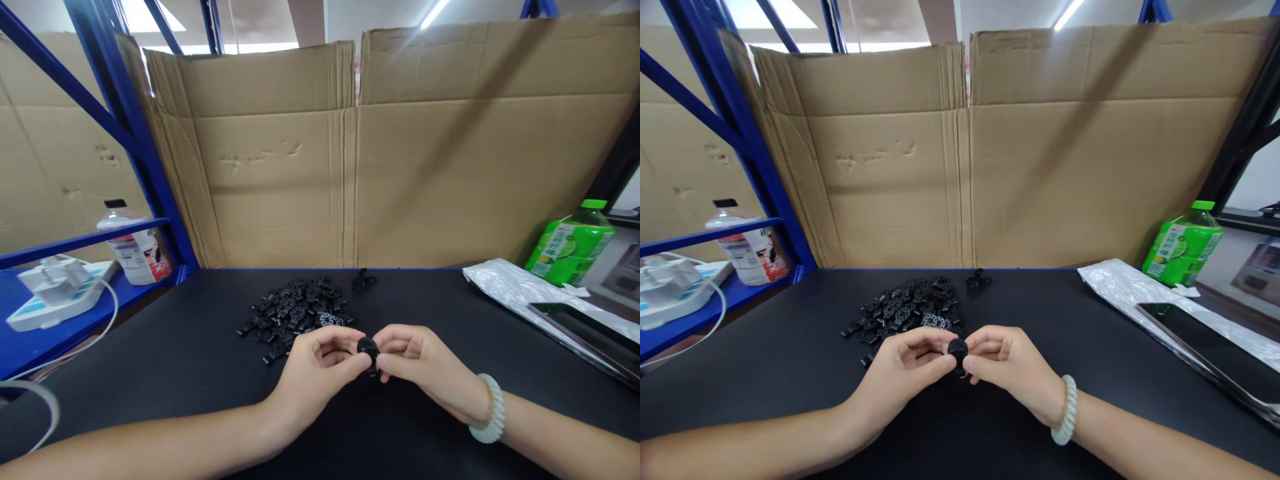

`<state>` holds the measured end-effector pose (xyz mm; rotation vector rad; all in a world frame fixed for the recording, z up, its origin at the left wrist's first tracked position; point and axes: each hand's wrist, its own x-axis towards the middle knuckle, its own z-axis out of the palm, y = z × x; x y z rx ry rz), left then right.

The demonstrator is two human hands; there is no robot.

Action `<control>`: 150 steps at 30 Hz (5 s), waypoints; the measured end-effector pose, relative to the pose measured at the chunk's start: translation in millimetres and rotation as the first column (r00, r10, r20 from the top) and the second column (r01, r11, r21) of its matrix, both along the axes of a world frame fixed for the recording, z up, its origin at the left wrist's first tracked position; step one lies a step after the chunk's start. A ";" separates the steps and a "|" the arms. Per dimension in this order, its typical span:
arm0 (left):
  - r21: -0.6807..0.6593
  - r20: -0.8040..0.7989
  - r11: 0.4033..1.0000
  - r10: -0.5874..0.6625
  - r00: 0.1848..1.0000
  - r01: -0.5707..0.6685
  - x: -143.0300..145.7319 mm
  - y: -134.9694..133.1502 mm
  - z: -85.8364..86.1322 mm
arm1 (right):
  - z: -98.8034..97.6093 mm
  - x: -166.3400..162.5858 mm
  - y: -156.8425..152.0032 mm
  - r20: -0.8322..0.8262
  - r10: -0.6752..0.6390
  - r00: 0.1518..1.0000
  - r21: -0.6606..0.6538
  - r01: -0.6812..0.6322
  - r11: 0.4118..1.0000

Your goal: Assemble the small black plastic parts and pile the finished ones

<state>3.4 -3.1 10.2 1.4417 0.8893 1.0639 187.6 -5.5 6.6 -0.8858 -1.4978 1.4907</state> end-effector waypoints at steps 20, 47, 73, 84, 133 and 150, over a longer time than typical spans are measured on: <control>0.058 -0.125 0.997 0.058 0.990 -0.051 0.6 -4.0 -1.2 | -5.3 0.0 -1.0 0.173 -0.133 0.976 0.178 0.102 0.979; 0.697 -0.466 0.717 0.460 0.756 -0.007 -38.4 58.3 32.3 | -3.1 10.2 14.1 0.259 -0.302 0.917 0.317 0.215 0.924; 0.509 -0.477 0.758 -0.146 0.866 0.408 -3.7 -10.4 -8.7 | -12.1 35.3 155.8 0.431 -0.580 0.692 0.414 0.419 0.808; 0.382 -0.148 0.924 0.075 0.986 -0.013 1.6 -0.3 -12.6 | 7.9 9.1 38.7 0.213 -0.443 0.871 0.365 0.350 0.863; 0.147 0.008 0.988 0.040 0.999 -0.040 -4.3 0.9 -2.5 | 4.6 -9.6 3.2 0.153 -0.144 0.978 0.290 0.095 0.952; 0.334 -0.170 0.942 0.020 0.985 0.039 -8.1 5.5 3.1 | 4.5 -12.5 3.6 0.145 -0.201 0.969 0.321 0.146 0.936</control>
